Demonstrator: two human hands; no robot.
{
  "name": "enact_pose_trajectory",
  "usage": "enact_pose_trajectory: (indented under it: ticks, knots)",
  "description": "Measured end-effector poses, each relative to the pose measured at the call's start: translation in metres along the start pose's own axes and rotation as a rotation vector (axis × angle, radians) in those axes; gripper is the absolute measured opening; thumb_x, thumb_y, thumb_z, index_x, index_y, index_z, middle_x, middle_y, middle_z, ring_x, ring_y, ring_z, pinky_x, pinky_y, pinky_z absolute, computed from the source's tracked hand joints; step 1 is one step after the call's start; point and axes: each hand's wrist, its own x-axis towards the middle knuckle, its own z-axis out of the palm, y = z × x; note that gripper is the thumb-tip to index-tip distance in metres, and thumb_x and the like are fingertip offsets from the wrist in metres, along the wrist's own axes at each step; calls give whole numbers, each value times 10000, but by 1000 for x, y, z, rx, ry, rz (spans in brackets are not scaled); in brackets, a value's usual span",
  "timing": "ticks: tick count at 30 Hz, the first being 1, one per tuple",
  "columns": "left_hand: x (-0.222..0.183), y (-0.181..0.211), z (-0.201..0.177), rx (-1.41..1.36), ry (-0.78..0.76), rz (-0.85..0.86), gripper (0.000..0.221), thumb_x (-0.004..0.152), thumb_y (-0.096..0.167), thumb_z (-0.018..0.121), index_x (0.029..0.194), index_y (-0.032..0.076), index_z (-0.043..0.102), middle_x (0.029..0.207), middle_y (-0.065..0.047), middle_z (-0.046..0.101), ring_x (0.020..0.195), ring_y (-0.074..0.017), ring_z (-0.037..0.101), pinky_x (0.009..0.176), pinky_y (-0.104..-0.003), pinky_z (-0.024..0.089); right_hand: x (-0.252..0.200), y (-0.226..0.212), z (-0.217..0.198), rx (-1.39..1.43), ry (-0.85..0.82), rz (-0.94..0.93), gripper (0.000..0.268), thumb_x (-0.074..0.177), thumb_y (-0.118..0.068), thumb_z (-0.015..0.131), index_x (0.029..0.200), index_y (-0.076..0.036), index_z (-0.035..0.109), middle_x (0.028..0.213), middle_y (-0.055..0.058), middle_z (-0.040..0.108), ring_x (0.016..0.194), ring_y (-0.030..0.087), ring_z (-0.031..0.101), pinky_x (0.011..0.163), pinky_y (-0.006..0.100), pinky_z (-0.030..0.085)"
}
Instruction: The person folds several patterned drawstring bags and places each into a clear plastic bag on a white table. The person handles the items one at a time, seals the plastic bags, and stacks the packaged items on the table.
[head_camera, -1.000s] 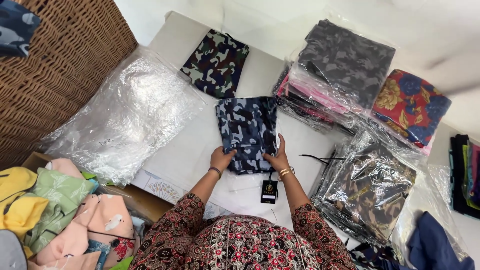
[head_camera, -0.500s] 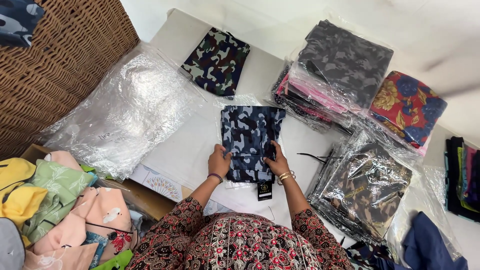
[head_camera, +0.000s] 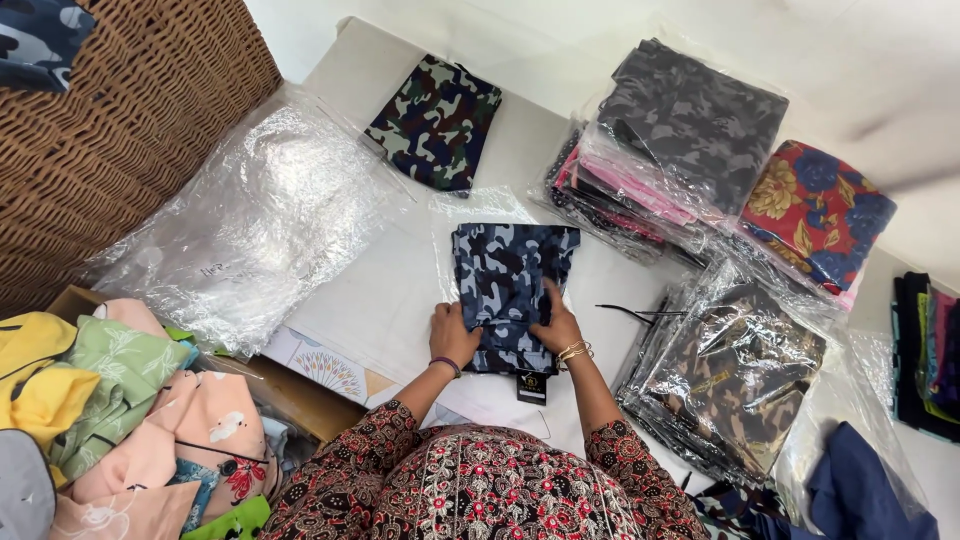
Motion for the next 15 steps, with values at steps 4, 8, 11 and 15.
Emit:
enact_pose_trajectory:
  ticks: [4,8,11,15]
  knots:
    - [8,17,-2,-172,-129,-172,806,789,233,815,1427,60,353,1261,-243,623,1131,-415,647,952,-453,535,4,1,4,-50,-107,51,654,719,-226,770,1346,-240,585,1284,187,719,1128,361,686,975,409,545]
    - [16,14,20,-452,-101,-266,922,765,219,827,1474,85,252,1319,-276,636,1167,-408,661,987,-427,524,8,-47,-8,-113,-145,162,597,781,-563,718,1271,-228,661,1156,231,685,1057,369,638,941,420,517]
    - [5,32,5,-442,-46,-194,949,766,165,811,1497,94,210,1363,-303,557,1159,-436,631,969,-452,519,10,-67,-11,-155,-200,250,680,789,-732,632,1247,-234,694,1140,269,673,1065,377,633,957,421,509]
    - [-11,60,-4,-105,-113,127,911,767,92,736,1527,49,236,1373,-343,475,1139,-498,557,961,-500,498,19,-90,-10,-186,-265,312,788,810,-797,556,1318,-200,638,1199,349,595,1098,446,620,986,455,494]
